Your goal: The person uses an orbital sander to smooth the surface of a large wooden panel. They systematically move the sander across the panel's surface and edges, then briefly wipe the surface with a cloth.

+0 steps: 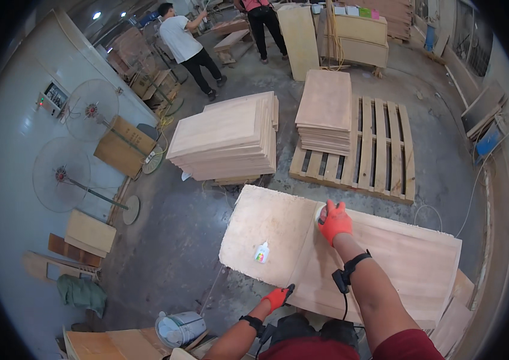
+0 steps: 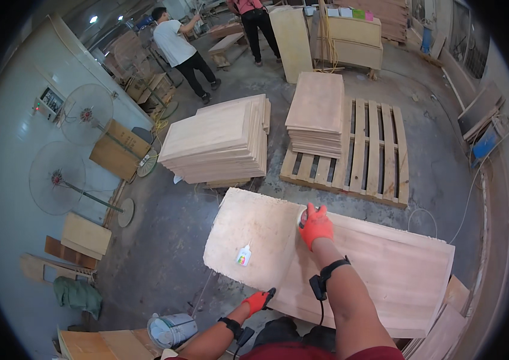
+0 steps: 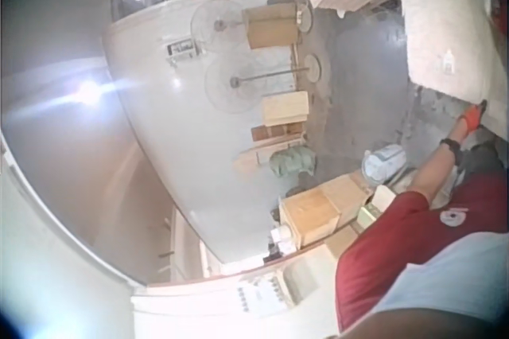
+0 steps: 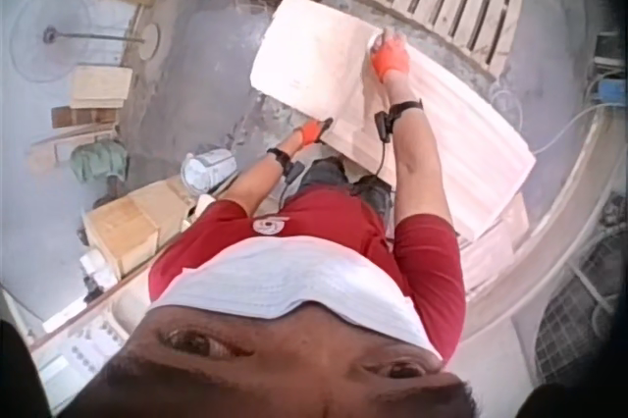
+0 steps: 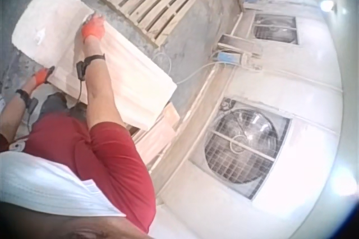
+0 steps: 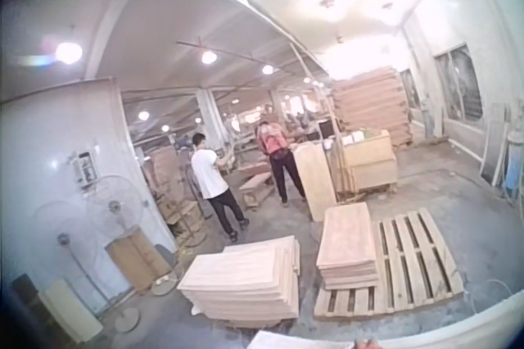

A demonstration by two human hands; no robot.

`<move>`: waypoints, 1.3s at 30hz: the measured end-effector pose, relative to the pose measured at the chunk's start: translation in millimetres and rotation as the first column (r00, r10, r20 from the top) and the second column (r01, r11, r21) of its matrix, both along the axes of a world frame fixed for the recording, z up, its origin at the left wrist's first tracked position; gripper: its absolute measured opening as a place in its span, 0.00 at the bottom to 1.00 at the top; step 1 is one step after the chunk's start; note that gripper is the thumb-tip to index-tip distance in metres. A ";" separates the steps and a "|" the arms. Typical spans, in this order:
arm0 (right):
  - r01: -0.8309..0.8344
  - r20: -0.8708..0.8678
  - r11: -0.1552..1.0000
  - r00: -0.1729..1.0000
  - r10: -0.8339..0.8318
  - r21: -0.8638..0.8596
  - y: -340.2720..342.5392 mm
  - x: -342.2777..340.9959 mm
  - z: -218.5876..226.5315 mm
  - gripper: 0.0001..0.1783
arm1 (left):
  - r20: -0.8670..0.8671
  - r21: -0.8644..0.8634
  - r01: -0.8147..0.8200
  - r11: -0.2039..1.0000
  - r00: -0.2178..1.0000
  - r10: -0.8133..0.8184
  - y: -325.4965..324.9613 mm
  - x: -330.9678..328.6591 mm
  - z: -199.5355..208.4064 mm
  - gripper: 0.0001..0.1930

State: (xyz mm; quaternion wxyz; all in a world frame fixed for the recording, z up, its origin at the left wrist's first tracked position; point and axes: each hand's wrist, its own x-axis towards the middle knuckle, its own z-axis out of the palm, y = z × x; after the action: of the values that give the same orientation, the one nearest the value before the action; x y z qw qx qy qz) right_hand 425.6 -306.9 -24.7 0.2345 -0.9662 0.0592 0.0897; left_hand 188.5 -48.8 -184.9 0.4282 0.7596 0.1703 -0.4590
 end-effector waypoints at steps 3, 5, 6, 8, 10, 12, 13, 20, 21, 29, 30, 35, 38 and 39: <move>0.095 0.025 0.995 0.995 -0.094 -0.030 -49.8 -3.4 1.1 0.35 | 0.044 -0.048 0.075 0.996 0.996 -0.073 -7.9 10.3 25.3 0.31; 0.157 0.019 0.987 0.987 -0.157 -0.013 -85.1 -6.2 1.7 0.38 | 0.160 -0.018 0.129 0.991 0.979 -0.125 5.9 -0.8 2.9 0.30; 0.207 0.012 0.978 0.978 -0.207 -0.008 -115.0 -10.2 -2.3 0.39 | -0.002 -0.050 -0.010 0.999 1.000 0.009 -2.9 6.2 14.6 0.32; 0.300 0.039 0.954 0.953 -0.299 -0.014 -168.6 -23.4 -8.8 0.41 | -0.001 -0.030 -0.016 0.999 1.000 0.016 -6.2 11.3 22.1 0.33; 0.384 0.069 0.922 0.922 -0.381 -0.043 -214.7 -41.5 -8.7 0.41 | -0.025 -0.026 -0.051 0.998 0.998 0.051 -5.5 12.0 32.3 0.36; 0.459 0.093 0.885 0.887 -0.453 -0.073 -261.8 -65.7 -2.1 0.41 | -0.035 -0.003 -0.098 0.995 0.995 0.097 -13.4 10.9 45.8 0.37; 0.494 0.120 0.866 0.867 -0.483 -0.083 -287.4 -78.0 -6.7 0.41 | -0.037 0.012 -0.124 0.992 0.992 0.124 -15.3 11.4 51.5 0.38; 0.690 0.058 0.711 0.722 -0.690 -0.135 -421.3 -166.4 -22.7 0.43 | -0.131 0.041 -0.171 0.984 0.976 0.175 -0.6 11.8 20.6 0.39; 0.700 0.045 0.704 0.713 -0.700 -0.120 -428.2 -174.7 -21.0 0.44 | -0.163 0.027 -0.199 0.980 0.966 0.201 -0.6 9.9 21.2 0.39; 0.781 0.077 0.617 0.624 -0.777 -0.097 -468.9 -198.1 -30.7 0.45 | -0.113 0.064 -0.174 0.983 0.977 0.180 -4.3 11.2 18.2 0.44; 0.803 0.075 0.589 0.596 -0.800 -0.097 -470.5 -192.9 -31.0 0.44 | -0.121 0.037 -0.155 0.987 0.980 0.158 -0.7 10.5 15.4 0.44; 0.769 0.076 0.628 0.638 -0.766 -0.121 -427.6 -157.9 -35.0 0.44 | 0.000 0.063 -0.181 0.981 0.983 0.181 -18.9 9.9 45.1 0.42; 0.676 0.103 0.735 0.735 -0.670 -0.043 -345.4 -129.4 -19.3 0.43 | -0.072 0.017 -0.202 0.979 0.977 0.203 -13.6 10.8 35.1 0.41; 0.625 0.073 0.778 0.780 -0.621 -0.059 -311.8 -121.8 -7.4 0.43 | -0.090 0.018 -0.211 0.977 0.973 0.212 -9.6 10.2 34.3 0.40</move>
State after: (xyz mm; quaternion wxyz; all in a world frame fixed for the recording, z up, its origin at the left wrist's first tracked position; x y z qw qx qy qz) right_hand 303.7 -618.7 -32.1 0.2135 -0.9028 0.3730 -0.0192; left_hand 198.7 -58.4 -150.6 0.4634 0.7170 0.2715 -0.4445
